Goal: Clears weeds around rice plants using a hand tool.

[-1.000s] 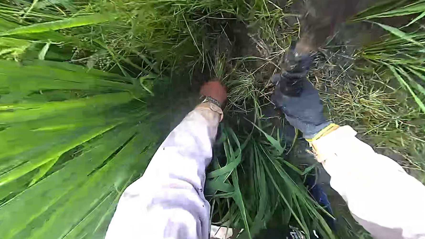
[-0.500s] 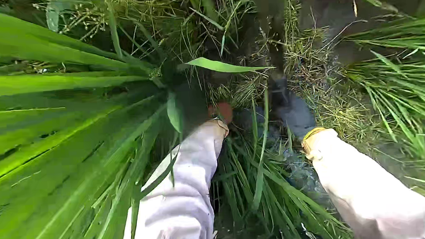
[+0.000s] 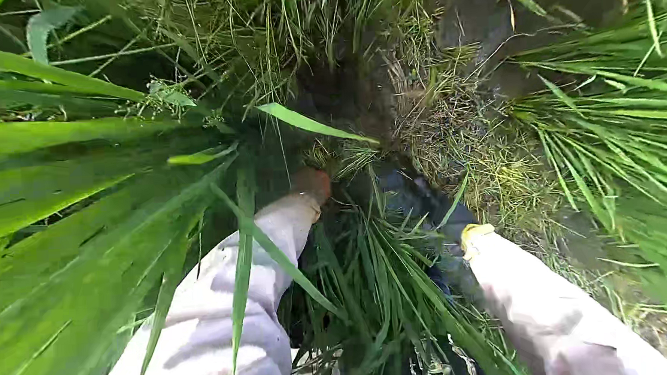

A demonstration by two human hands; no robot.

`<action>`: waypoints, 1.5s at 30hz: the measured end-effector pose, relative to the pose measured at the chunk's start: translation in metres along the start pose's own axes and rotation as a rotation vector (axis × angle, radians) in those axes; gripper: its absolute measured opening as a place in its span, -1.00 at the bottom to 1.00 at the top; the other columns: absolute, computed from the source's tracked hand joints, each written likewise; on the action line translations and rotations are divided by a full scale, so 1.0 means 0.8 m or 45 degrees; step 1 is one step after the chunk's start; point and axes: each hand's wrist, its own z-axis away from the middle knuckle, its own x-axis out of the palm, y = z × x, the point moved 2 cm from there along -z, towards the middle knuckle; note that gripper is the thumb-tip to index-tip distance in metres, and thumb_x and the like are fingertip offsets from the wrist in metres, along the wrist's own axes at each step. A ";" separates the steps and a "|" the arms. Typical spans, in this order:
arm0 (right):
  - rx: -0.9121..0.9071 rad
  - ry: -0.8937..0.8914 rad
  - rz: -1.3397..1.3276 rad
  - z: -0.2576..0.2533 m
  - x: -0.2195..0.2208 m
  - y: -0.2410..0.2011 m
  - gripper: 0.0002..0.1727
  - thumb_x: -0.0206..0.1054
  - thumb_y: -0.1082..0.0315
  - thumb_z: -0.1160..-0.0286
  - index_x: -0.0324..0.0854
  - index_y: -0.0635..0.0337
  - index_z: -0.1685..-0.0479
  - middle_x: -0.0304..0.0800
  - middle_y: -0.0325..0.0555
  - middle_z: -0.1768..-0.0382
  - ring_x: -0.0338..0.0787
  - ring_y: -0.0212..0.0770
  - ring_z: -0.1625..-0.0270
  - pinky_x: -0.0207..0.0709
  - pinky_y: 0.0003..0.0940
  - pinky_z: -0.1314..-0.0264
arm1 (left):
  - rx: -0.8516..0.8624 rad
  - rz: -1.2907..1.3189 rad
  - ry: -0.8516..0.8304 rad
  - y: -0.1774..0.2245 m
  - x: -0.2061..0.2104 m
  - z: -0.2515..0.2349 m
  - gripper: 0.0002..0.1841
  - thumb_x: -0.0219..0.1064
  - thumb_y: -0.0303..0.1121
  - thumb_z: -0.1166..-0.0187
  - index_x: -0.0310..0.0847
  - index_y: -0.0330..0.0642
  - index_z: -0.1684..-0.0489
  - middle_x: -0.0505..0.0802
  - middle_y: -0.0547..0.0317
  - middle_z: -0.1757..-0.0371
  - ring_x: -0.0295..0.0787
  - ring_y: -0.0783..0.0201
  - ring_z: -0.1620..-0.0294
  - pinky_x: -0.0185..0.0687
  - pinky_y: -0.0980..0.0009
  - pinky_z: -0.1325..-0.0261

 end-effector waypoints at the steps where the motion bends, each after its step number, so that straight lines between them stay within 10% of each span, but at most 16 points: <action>1: 0.107 -0.072 0.124 0.000 0.024 0.059 -0.40 0.24 -0.15 -0.56 0.69 0.12 -0.33 0.83 0.24 -0.14 0.81 0.28 -0.22 0.57 0.44 -0.28 | -0.003 0.017 0.026 -0.015 0.006 -0.001 -0.68 0.37 -0.25 -0.55 0.77 -0.23 -0.14 0.82 -0.34 -0.18 0.73 -0.39 -0.28 0.57 -0.44 -0.24; 5: 0.300 -0.213 0.053 0.075 0.030 0.110 -0.35 0.28 -0.28 -0.50 0.70 0.09 -0.28 0.84 0.19 -0.10 0.82 0.23 -0.19 0.62 0.41 -0.23 | -0.059 0.038 -0.021 -0.075 0.021 0.032 -0.68 0.34 -0.21 -0.63 0.78 -0.26 -0.13 0.85 -0.32 -0.11 0.77 -0.33 -0.21 0.60 -0.40 -0.23; 12: -0.279 0.135 -0.482 0.055 -0.071 -0.112 -0.43 0.40 -0.17 -0.51 0.56 -0.08 -0.39 0.83 0.15 0.09 0.83 0.24 0.11 0.63 0.42 0.14 | -0.033 -0.198 0.190 -0.052 0.060 0.056 -0.75 0.39 -0.29 -0.55 0.80 -0.33 0.08 0.85 -0.36 0.06 0.80 -0.39 -0.04 0.64 -0.41 -0.09; 17: 0.022 -0.228 -0.023 -0.010 0.030 0.097 -0.39 0.22 -0.16 -0.59 0.66 0.12 -0.39 0.78 0.25 -0.26 0.73 0.29 -0.36 0.48 0.47 -0.39 | -0.088 -0.306 -0.052 -0.045 0.013 0.086 -0.69 0.37 -0.16 -0.56 0.80 -0.19 -0.03 0.87 -0.22 -0.07 0.80 -0.28 -0.18 0.67 -0.35 -0.16; 21: 0.176 -0.206 -0.129 0.076 0.036 0.206 -0.39 0.23 -0.24 -0.57 0.71 0.08 -0.26 0.84 0.21 -0.13 0.80 0.26 -0.23 0.58 0.45 -0.27 | -0.117 -0.432 -0.129 -0.043 -0.001 0.125 -0.67 0.28 -0.19 -0.67 0.77 -0.23 -0.13 0.85 -0.26 -0.16 0.77 -0.31 -0.25 0.59 -0.36 -0.28; 27: -0.273 0.140 -1.166 0.075 -0.084 0.062 -0.49 0.55 0.07 -0.37 0.68 0.08 -0.27 0.86 0.00 0.17 0.84 -0.06 0.20 0.75 0.09 0.07 | -0.069 -0.331 0.067 -0.019 0.032 0.120 -0.72 0.33 -0.29 -0.62 0.77 -0.34 -0.03 0.86 -0.34 -0.02 0.79 -0.38 -0.14 0.59 -0.41 -0.17; 32: -0.152 0.075 -0.864 -0.049 0.040 0.100 -0.40 0.33 -0.21 -0.55 0.66 0.09 -0.30 0.85 0.13 0.04 0.85 0.11 0.04 0.69 0.32 -0.06 | -0.265 -0.370 0.360 -0.013 0.073 0.103 -0.70 0.39 -0.28 -0.56 0.77 -0.37 -0.02 0.83 -0.41 -0.05 0.74 -0.42 -0.19 0.48 -0.40 -0.26; 37: -0.041 0.036 -1.007 0.015 0.028 0.105 -0.52 0.41 -0.08 -0.50 0.72 0.11 -0.14 0.85 0.01 0.14 0.84 -0.02 0.10 0.71 0.18 -0.04 | -0.231 -0.528 0.210 -0.037 0.076 0.103 -0.66 0.39 -0.20 -0.54 0.78 -0.38 0.04 0.84 -0.37 0.01 0.79 -0.39 -0.10 0.60 -0.38 -0.10; 42: -0.411 0.235 -1.735 0.019 -0.040 -0.010 -0.57 0.54 0.18 -0.40 0.70 0.06 -0.26 0.86 -0.06 0.23 0.82 -0.12 0.33 0.78 -0.08 0.25 | -0.321 -0.539 -0.174 0.054 0.016 0.137 -0.63 0.33 -0.21 -0.59 0.73 -0.34 -0.16 0.82 -0.33 -0.21 0.74 -0.34 -0.29 0.61 -0.34 -0.25; 45: -0.265 0.053 -1.132 -0.037 0.016 -0.014 -0.44 0.41 -0.08 -0.56 0.63 0.19 -0.30 0.84 0.13 0.05 0.85 0.09 0.03 0.69 0.19 -0.12 | -0.355 -0.532 -0.258 0.079 -0.017 0.157 -0.61 0.26 -0.31 -0.67 0.63 -0.43 -0.31 0.74 -0.40 -0.34 0.65 -0.35 -0.43 0.52 -0.29 -0.40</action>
